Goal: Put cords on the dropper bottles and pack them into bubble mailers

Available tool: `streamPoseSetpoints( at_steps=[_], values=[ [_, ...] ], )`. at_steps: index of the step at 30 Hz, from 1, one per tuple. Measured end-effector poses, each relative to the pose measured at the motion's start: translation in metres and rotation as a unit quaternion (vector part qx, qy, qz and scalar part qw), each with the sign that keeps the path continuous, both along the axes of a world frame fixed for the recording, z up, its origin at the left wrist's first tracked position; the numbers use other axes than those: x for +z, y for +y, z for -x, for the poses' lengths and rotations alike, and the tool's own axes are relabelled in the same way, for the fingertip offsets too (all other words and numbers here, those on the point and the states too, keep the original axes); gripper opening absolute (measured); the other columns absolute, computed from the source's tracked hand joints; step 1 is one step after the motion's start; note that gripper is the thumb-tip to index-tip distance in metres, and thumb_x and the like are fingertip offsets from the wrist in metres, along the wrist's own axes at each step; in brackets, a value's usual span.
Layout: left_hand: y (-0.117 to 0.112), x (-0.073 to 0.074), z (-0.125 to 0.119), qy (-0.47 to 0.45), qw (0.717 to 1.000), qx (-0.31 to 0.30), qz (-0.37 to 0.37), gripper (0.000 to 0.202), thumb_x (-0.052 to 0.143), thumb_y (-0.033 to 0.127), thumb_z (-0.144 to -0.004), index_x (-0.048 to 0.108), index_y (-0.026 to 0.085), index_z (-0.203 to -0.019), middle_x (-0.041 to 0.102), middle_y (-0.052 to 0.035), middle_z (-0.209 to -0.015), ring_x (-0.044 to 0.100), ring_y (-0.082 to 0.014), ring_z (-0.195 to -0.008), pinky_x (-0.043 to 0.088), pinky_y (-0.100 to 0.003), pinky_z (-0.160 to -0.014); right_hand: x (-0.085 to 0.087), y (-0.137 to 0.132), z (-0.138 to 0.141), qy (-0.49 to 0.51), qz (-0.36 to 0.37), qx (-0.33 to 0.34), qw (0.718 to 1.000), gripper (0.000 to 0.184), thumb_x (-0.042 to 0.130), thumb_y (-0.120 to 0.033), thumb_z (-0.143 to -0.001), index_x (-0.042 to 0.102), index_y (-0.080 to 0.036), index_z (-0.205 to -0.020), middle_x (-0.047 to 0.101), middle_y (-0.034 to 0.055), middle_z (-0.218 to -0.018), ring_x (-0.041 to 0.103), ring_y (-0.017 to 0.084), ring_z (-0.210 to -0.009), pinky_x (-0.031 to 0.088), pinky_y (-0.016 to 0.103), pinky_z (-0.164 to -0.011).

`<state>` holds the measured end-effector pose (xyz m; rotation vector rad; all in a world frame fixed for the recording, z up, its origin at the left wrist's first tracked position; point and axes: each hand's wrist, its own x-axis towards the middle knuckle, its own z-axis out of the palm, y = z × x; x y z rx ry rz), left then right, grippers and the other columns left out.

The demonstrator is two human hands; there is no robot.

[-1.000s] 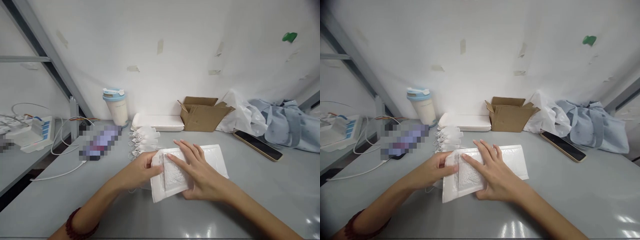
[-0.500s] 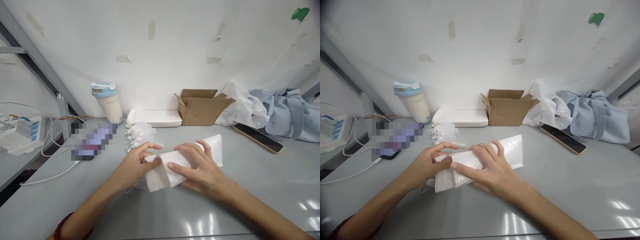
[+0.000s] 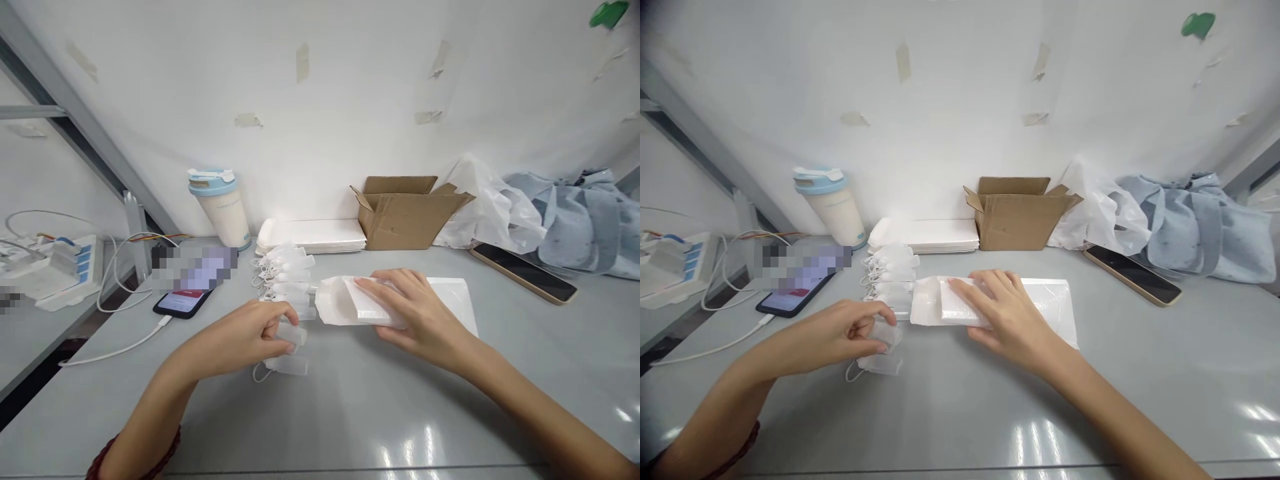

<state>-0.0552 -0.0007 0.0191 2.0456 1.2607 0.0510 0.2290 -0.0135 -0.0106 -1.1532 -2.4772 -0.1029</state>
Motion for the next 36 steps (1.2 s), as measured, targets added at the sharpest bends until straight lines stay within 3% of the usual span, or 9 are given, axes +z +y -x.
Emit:
streamPoseSetpoints(
  at_steps=[3,6,11,14,19,23,26,31,36],
  values=[
    [0.0,-0.004,-0.006,0.003,1.0,-0.011,-0.008,0.016,0.055,0.033,-0.078,0.059,0.021,-0.089,0.039,0.0075,-0.054,0.04,-0.0114,-0.054,0.033,-0.021,-0.054,-0.002,-0.001,0.004,-0.001,0.024,0.01,1.0,0.06,0.056,-0.013,-0.074,0.04,-0.019,-0.132,0.05,0.0135,-0.116,0.046,0.028,-0.103,0.037,0.044,-0.086],
    [0.0,-0.001,-0.006,-0.027,0.999,0.019,-0.023,0.016,0.057,0.036,-0.078,0.058,0.021,-0.084,0.036,0.0079,-0.053,0.037,-0.0103,-0.051,0.031,-0.021,-0.05,-0.003,-0.001,0.007,0.006,0.048,0.009,0.999,0.06,0.056,-0.013,-0.073,0.041,-0.019,-0.13,0.051,0.0128,-0.116,0.046,0.027,-0.103,0.038,0.044,-0.087],
    [-0.001,0.009,-0.001,-0.2,0.965,0.118,-0.122,0.02,0.058,0.039,-0.08,0.056,0.02,-0.087,0.054,0.0031,-0.071,0.049,-0.0105,-0.062,0.04,-0.021,-0.057,-0.003,-0.002,0.009,0.015,0.072,0.0,0.997,0.06,0.054,-0.012,-0.072,0.04,-0.02,-0.13,0.051,0.0115,-0.117,0.045,0.027,-0.105,0.039,0.044,-0.087],
    [-0.003,0.008,-0.006,-0.275,0.946,0.131,-0.113,0.019,0.059,0.036,-0.081,0.058,0.021,-0.093,0.061,0.0014,-0.079,0.056,-0.0115,-0.067,0.045,-0.021,-0.061,-0.004,-0.002,0.01,0.02,0.078,0.003,0.997,0.06,0.052,-0.011,-0.072,0.039,-0.02,-0.13,0.051,0.0113,-0.118,0.045,0.026,-0.105,0.039,0.044,-0.087],
    [-0.005,-0.005,-0.022,-0.23,0.962,0.108,-0.097,0.027,0.053,0.038,-0.085,0.064,0.022,-0.104,0.067,-0.0012,-0.088,0.06,-0.0155,-0.076,0.048,-0.024,-0.065,-0.006,-0.002,0.009,0.039,0.067,0.002,0.997,0.061,0.053,-0.012,-0.072,0.037,-0.02,-0.13,0.052,0.0111,-0.119,0.046,0.026,-0.106,0.039,0.043,-0.088],
    [-0.005,-0.018,-0.032,-0.202,0.966,0.038,-0.156,0.03,0.041,0.033,-0.091,0.066,0.023,-0.105,0.067,-0.0019,-0.091,0.058,-0.0163,-0.083,0.045,-0.026,-0.07,-0.005,-0.003,0.008,0.05,0.058,0.0,0.997,0.062,0.053,-0.014,-0.073,0.034,-0.021,-0.131,0.051,0.0112,-0.121,0.047,0.027,-0.108,0.04,0.044,-0.088],
    [-0.005,-0.023,-0.036,-0.174,0.968,0.037,-0.179,0.026,0.047,0.032,-0.088,0.066,0.021,-0.103,0.067,-0.0027,-0.09,0.057,-0.0162,-0.08,0.044,-0.026,-0.067,-0.004,-0.004,0.01,0.046,0.058,0.002,0.997,0.062,0.052,-0.013,-0.073,0.033,-0.022,-0.131,0.051,0.0113,-0.12,0.047,0.027,-0.108,0.041,0.044,-0.088],
    [-0.005,-0.01,-0.031,-0.181,0.972,0.11,-0.105,0.029,0.045,0.041,-0.088,0.065,0.02,-0.091,0.068,-0.0015,-0.084,0.057,-0.015,-0.071,0.042,-0.024,-0.058,-0.002,-0.005,0.011,0.043,0.052,-0.003,0.998,0.06,0.052,-0.014,-0.074,0.033,-0.023,-0.131,0.051,0.0117,-0.119,0.047,0.028,-0.108,0.041,0.045,-0.087],
    [-0.006,0.007,-0.023,-0.196,0.975,0.103,0.009,0.024,0.061,0.041,-0.077,0.064,0.02,-0.089,0.065,-0.0004,-0.078,0.057,-0.0128,-0.063,0.043,-0.022,-0.054,-0.001,-0.006,0.01,0.043,0.05,-0.003,0.998,0.06,0.052,-0.014,-0.074,0.034,-0.021,-0.131,0.051,0.0116,-0.12,0.046,0.027,-0.107,0.041,0.044,-0.087]
  ],
)
